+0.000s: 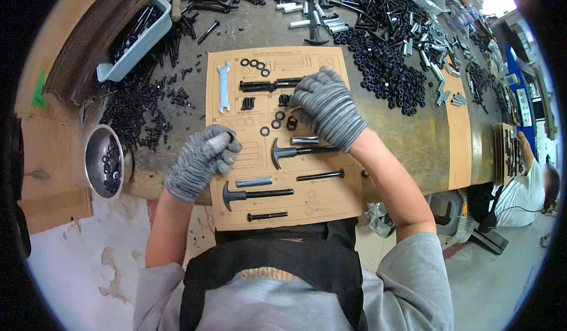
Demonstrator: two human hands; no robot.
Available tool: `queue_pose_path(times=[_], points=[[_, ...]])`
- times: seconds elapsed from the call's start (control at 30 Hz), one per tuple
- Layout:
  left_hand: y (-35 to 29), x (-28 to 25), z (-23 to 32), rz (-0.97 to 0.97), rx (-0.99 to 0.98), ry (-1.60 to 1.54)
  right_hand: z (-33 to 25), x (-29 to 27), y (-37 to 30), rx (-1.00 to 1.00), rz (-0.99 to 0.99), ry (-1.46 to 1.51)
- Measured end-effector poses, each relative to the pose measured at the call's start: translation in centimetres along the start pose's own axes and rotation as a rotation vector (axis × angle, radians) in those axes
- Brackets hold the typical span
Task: The person arranges various metal hardware components, including bolts, nuts, washers, and tools, onto a cardboard template. They pick up items from a large pile on the table and place them into designated slots on the template, repeating the process with multiple templates.
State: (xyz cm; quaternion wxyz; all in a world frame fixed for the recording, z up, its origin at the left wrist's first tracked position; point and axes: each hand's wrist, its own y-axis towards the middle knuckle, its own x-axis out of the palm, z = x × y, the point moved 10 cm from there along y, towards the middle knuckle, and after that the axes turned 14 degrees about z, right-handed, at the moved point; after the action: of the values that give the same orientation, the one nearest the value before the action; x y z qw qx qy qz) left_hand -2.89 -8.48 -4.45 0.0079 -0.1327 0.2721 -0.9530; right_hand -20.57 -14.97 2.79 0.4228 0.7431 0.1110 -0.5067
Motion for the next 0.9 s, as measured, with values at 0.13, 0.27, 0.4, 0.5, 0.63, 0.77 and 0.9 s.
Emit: queue_pose_path(times=[0.13,0.27,0.4,0.5,0.63,0.77,0.9], points=[[0.0,-0.3,0.0,-0.013,0.015,-0.085,-0.4,0.5,-0.6,-0.029,-0.09,-0.013],[0.1,0.2,-0.5,-0.038,0.002,-0.087,-1.6,2.1,-1.4,-0.078,-0.14,-0.064],[0.1,0.2,-0.6,-0.039,-0.018,-0.16,-1.8,2.9,-0.8,-0.072,-0.186,-0.102],[0.3,0.8,-2.0,-0.054,-0.092,-0.281,-1.7,3.2,-0.5,-0.032,-0.277,-0.12],[0.4,1.7,-2.9,-0.067,-0.12,-0.327,-1.6,0.4,1.8,0.314,-0.181,0.585],[-1.7,2.1,-3.0,-0.086,-0.245,-0.5,-10.1,-1.8,5.7,-0.007,-0.052,0.689],[-5.4,-8.3,1.1,-0.009,-0.121,-0.431,-4.0,-0.1,6.5,0.274,-0.003,0.762]])
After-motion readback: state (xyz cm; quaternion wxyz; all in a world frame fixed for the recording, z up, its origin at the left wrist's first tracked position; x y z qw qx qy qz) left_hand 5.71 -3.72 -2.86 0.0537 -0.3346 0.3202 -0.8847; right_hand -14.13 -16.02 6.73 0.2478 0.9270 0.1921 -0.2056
